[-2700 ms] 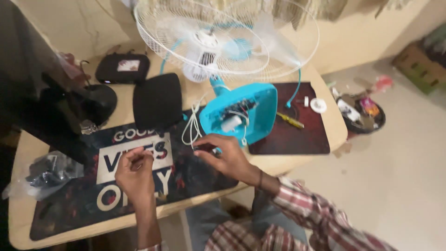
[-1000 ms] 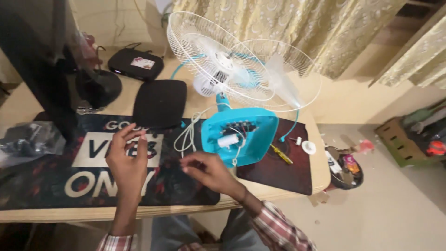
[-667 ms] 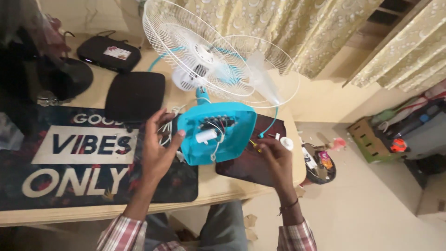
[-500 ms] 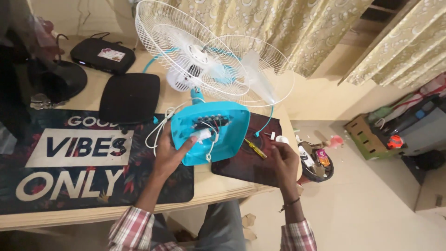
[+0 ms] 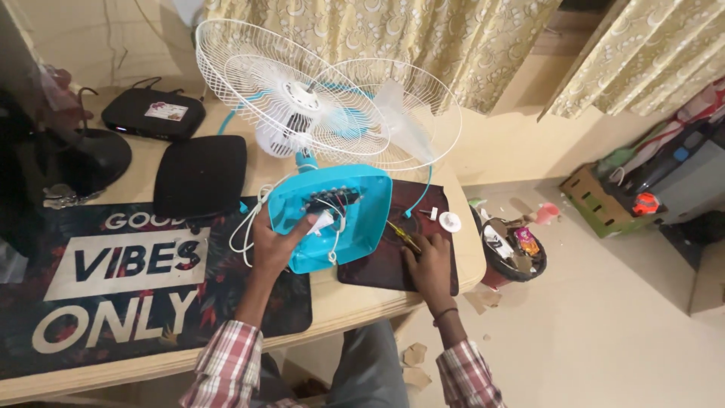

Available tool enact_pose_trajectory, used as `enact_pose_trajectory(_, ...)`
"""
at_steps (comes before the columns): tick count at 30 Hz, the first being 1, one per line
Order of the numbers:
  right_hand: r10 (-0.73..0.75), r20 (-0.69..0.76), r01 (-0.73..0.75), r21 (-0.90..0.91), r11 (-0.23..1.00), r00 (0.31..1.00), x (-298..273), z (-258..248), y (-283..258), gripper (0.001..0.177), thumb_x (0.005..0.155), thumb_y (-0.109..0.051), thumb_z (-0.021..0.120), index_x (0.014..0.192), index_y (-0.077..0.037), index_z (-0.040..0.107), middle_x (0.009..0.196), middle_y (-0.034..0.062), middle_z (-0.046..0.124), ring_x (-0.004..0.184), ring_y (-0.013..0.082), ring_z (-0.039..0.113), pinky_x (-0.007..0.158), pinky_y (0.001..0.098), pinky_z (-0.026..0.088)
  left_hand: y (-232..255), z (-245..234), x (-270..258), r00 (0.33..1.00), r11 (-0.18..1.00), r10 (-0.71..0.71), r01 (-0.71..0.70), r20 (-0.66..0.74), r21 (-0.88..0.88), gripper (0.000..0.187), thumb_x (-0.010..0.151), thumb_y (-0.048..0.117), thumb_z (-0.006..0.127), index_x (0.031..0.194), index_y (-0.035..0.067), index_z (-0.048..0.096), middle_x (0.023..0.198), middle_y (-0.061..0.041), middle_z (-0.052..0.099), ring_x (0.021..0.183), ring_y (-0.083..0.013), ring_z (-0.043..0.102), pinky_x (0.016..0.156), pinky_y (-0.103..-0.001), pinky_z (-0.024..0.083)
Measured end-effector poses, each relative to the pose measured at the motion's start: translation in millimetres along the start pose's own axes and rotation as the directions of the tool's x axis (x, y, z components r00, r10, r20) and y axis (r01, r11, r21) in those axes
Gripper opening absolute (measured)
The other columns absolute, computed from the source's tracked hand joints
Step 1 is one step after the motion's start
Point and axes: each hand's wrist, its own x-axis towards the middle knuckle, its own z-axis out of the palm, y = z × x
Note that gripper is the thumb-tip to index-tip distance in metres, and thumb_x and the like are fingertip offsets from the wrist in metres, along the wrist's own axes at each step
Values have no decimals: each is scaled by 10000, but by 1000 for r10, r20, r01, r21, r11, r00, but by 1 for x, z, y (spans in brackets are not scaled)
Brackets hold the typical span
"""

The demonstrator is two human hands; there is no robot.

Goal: The person uses a screwdriver to remove screws from the back cover of a small fan. They detach the cover to expose the internal wiring and motor, then use the screwdriver to adjust connections inside the fan housing.

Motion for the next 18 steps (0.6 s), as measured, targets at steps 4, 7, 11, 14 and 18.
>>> enact_pose_trajectory(4,-23,-22,23,1,1000,999,-1,4,2,275,823,-150,781,1069,-39,724,973,158,596,934,368,554,826,470,476,3,6,1,998,997,57,-56,-1,50,464,817,23,852,1243,-11,670,1098,-59,747,972,-107,701,861,-269,574)
enact_pose_trajectory(7,-3,-20,3,-6,1000,1000,1,9,6,166,853,-138,761,982,-47,710,957,151,607,940,372,570,831,474,483,3,11,4,997,997,-5,11,-73,76,342,818,41,872,1128,-15,739,1012,-60,773,884,-110,710,808,-279,582)
enact_pose_trajectory(11,26,-24,-25,54,998,999,7,9,11,145,908,-145,728,993,-36,685,957,171,664,911,385,632,801,493,506,15,13,13,994,996,-12,22,-113,86,311,805,57,881,1080,-7,749,979,-45,770,853,-101,697,789,-275,567)
enact_pose_trajectory(14,95,-20,-87,243,966,995,11,-2,9,202,940,-122,666,1113,-21,691,986,201,711,902,377,694,759,465,543,34,15,30,991,999,10,-3,-136,53,313,820,67,878,1092,-1,740,995,-43,763,863,-94,687,794,-270,564)
enact_pose_trajectory(18,201,-41,-182,281,942,979,26,-26,-8,238,949,-130,661,1144,-15,735,918,214,730,788,314,731,697,392,547,66,17,61,991,1000,6,-4,-131,13,321,828,79,871,1105,-1,729,1000,-40,758,869,-89,685,789,-264,566)
